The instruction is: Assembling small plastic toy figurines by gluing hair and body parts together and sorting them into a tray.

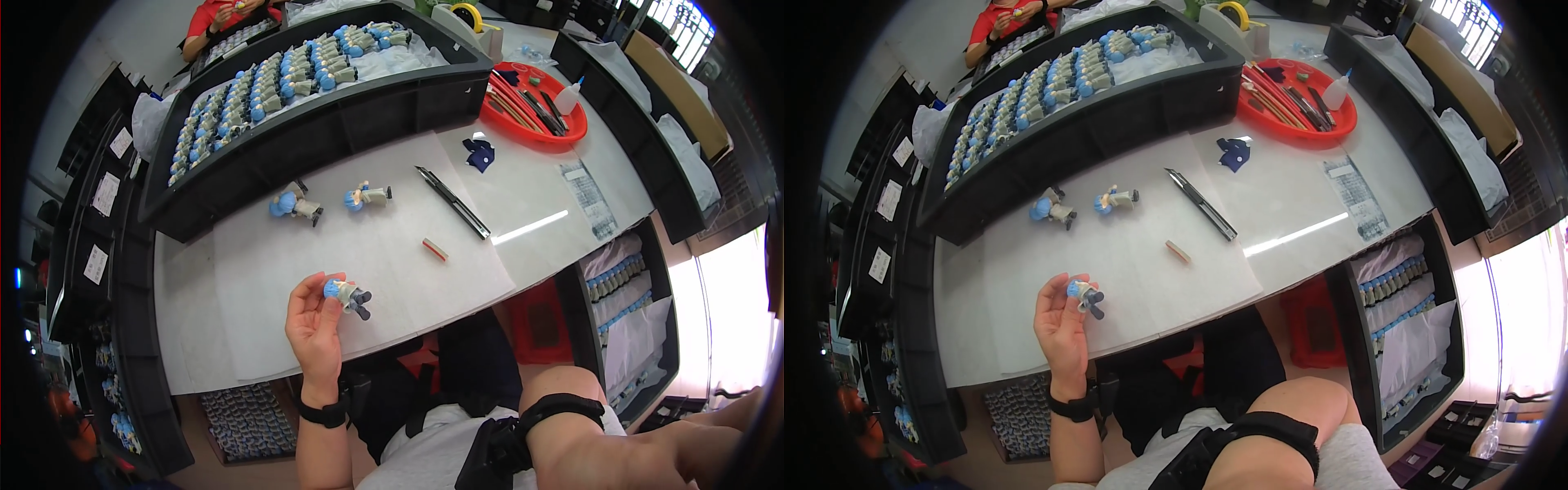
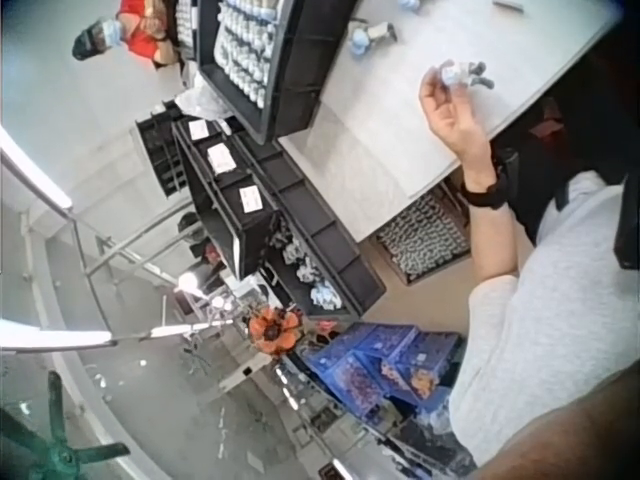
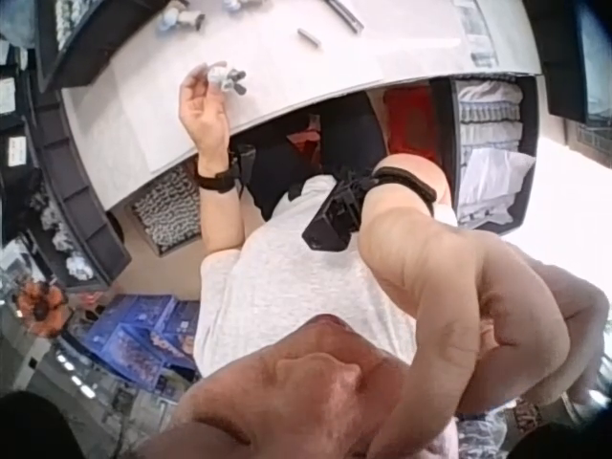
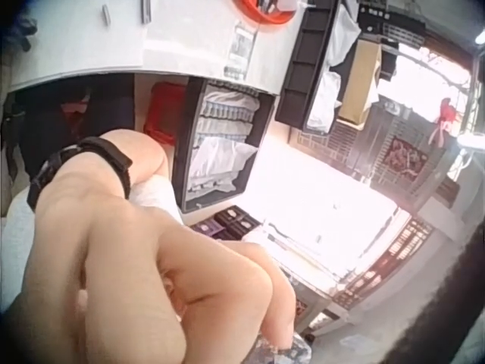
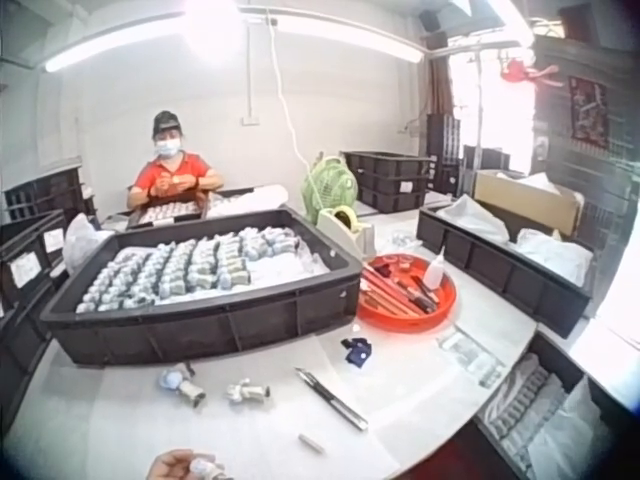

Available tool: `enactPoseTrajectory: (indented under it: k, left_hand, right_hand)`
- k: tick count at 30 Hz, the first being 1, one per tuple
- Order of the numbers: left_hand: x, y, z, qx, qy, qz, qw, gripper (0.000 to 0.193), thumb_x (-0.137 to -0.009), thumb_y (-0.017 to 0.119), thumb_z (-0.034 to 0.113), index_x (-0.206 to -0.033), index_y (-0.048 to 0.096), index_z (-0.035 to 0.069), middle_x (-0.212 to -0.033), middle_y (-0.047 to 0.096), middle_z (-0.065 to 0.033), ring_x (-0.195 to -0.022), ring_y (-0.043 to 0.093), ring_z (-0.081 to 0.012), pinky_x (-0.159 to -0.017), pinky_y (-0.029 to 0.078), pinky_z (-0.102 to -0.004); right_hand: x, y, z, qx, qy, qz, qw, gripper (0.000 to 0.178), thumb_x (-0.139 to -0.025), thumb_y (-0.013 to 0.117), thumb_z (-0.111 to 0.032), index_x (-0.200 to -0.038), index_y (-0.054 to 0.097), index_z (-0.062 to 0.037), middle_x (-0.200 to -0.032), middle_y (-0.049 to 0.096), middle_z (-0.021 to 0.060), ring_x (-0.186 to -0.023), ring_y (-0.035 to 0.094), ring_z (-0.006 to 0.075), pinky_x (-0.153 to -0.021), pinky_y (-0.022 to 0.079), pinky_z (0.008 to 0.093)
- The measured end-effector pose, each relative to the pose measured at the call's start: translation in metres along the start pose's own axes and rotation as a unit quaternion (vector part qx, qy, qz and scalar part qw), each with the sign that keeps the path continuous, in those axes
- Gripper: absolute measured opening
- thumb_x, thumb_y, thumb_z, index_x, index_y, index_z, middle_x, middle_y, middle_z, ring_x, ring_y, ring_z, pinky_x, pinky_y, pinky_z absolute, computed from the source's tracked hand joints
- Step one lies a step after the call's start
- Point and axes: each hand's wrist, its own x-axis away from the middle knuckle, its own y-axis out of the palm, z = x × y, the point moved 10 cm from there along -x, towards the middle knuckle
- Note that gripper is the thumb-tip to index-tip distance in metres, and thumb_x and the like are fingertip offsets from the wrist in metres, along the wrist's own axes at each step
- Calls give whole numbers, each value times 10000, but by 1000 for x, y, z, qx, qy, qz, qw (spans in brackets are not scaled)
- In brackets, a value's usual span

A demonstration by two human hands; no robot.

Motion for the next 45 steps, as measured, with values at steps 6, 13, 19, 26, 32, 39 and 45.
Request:
enactPoseTrajectory:
  k: [6,13,19,26,32,39,45]
  left_hand:
    - [1,-3,-1,-8,1,3,1000,283,-881,486,-6,-1160,439,-18,-1088,565,-173,-964,582,-217,-851,485,-319]
    - [0,1,2,-14,7,1,1000,287,-872,504,-9,-1155,452,-4,-1083,569,-158,-952,579,-199,-857,470,-307]
    - [1,2,0,-25,4,-1,1000,341,-817,568,-62,-1140,468,-23,-1081,564,-128,-985,550,-158,-878,443,-268]
    - [5,18,7,-101,15,-54,993,385,-728,635,-108,-1093,545,-25,-1071,514,-71,-971,544,-162,-868,466,-282]
    - [9,26,6,-242,58,-96,964,359,-715,640,-113,-1059,563,-45,-1080,493,-79,-964,547,-168,-872,465,-272]
    - [10,39,22,-320,139,-94,932,265,-665,735,48,-897,614,2,-950,622,-119,-818,596,-250,-693,490,-306]
    - [11,34,26,-329,152,-76,929,237,-664,733,61,-870,626,11,-903,620,-108,-800,588,-260,-665,486,-323]
  right_hand:
    - [8,-5,-6,34,-28,5,999,396,-676,597,75,-978,357,-18,-842,337,82,-702,387,174,-535,446,215]
    - [0,-9,-1,77,-62,4,995,440,-669,596,108,-993,330,-27,-869,290,64,-713,353,157,-512,440,183]
    - [31,-72,60,474,149,-71,865,386,-662,623,170,-969,568,-56,-988,501,68,-755,529,110,-639,463,186]
    - [100,-134,132,593,339,-344,644,369,-709,623,72,-1064,554,-5,-1006,563,150,-816,559,291,-686,472,313]
    - [101,-133,177,634,317,-376,596,285,-735,611,20,-1016,577,-14,-916,558,130,-875,525,292,-738,431,352]
    - [108,-156,166,633,342,-304,624,181,-751,593,25,-925,612,-20,-776,576,93,-702,552,237,-622,444,311]
    - [155,-146,172,372,587,-73,715,187,-841,576,-26,-1022,589,19,-835,604,42,-696,543,80,-611,441,199]
